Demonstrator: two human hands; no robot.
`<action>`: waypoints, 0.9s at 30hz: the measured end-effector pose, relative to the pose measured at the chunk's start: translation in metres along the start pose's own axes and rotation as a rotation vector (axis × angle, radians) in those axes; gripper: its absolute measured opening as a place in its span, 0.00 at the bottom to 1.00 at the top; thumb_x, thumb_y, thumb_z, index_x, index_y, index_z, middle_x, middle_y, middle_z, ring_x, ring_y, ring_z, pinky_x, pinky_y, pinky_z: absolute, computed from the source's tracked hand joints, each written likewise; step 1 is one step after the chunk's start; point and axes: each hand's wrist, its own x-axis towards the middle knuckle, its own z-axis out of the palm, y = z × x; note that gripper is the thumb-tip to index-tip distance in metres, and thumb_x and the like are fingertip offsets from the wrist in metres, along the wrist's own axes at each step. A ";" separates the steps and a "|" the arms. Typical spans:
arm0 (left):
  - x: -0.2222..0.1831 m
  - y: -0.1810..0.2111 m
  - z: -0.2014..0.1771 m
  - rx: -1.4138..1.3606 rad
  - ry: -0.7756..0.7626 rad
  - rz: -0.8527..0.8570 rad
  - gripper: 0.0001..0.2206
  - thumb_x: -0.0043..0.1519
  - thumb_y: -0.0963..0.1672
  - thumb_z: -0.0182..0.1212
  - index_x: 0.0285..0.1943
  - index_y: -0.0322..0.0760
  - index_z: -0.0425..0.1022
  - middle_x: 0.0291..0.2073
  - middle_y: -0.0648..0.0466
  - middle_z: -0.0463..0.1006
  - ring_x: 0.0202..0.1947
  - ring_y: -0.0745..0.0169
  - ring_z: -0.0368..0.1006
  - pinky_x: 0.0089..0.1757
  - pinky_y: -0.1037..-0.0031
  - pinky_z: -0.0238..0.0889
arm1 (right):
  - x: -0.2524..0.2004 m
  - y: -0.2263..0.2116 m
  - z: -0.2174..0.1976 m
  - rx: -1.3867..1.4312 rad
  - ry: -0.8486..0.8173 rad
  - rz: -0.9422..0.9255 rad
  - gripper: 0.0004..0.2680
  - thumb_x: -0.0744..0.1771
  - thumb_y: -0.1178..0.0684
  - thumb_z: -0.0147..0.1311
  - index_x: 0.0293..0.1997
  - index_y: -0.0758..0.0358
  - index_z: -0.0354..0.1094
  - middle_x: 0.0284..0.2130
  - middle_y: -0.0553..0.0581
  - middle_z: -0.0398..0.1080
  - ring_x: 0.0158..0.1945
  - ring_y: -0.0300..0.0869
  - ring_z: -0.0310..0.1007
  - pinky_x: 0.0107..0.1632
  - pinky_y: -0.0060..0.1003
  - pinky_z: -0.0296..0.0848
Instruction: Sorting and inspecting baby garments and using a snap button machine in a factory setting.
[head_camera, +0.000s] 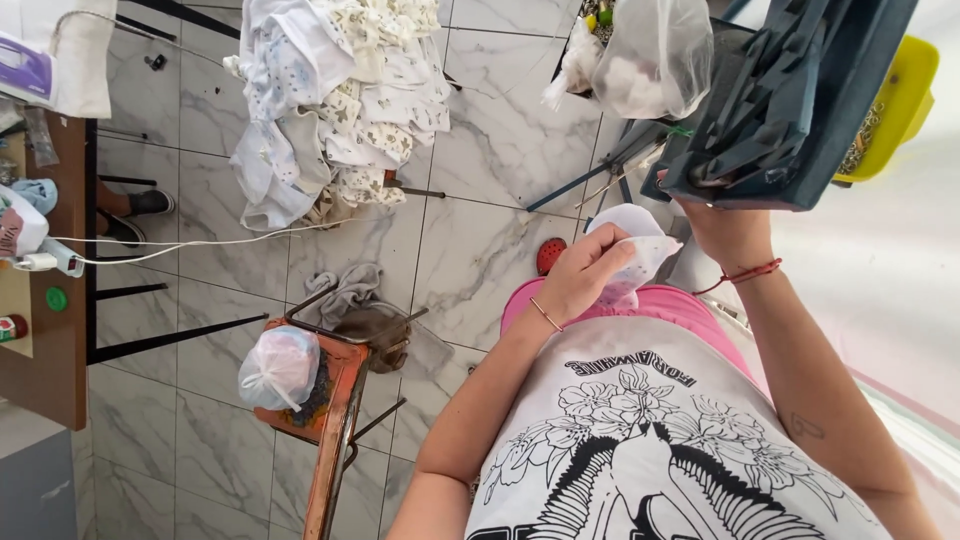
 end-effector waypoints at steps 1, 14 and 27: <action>0.000 0.001 0.000 -0.004 0.007 0.005 0.09 0.57 0.50 0.48 0.35 0.46 0.69 0.21 0.51 0.65 0.32 0.65 0.62 0.42 0.72 0.56 | 0.000 0.000 0.001 0.029 -0.013 -0.006 0.01 0.64 0.62 0.52 0.36 0.66 0.65 0.35 0.57 0.68 0.40 0.46 0.66 0.43 0.39 0.62; 0.004 0.003 -0.004 0.063 0.006 0.025 0.10 0.55 0.49 0.44 0.32 0.43 0.66 0.23 0.62 0.67 0.27 0.72 0.60 0.33 0.81 0.52 | -0.019 -0.006 -0.006 0.211 -0.080 -0.042 0.03 0.64 0.65 0.51 0.29 0.68 0.69 0.32 0.58 0.70 0.43 0.47 0.68 0.46 0.38 0.63; 0.032 0.015 -0.005 0.304 0.021 0.119 0.10 0.54 0.50 0.44 0.33 0.45 0.67 0.22 0.62 0.67 0.25 0.70 0.60 0.31 0.79 0.53 | -0.016 -0.044 -0.025 0.632 -0.439 0.418 0.03 0.64 0.57 0.49 0.29 0.63 0.63 0.26 0.47 0.64 0.31 0.30 0.59 0.37 0.24 0.60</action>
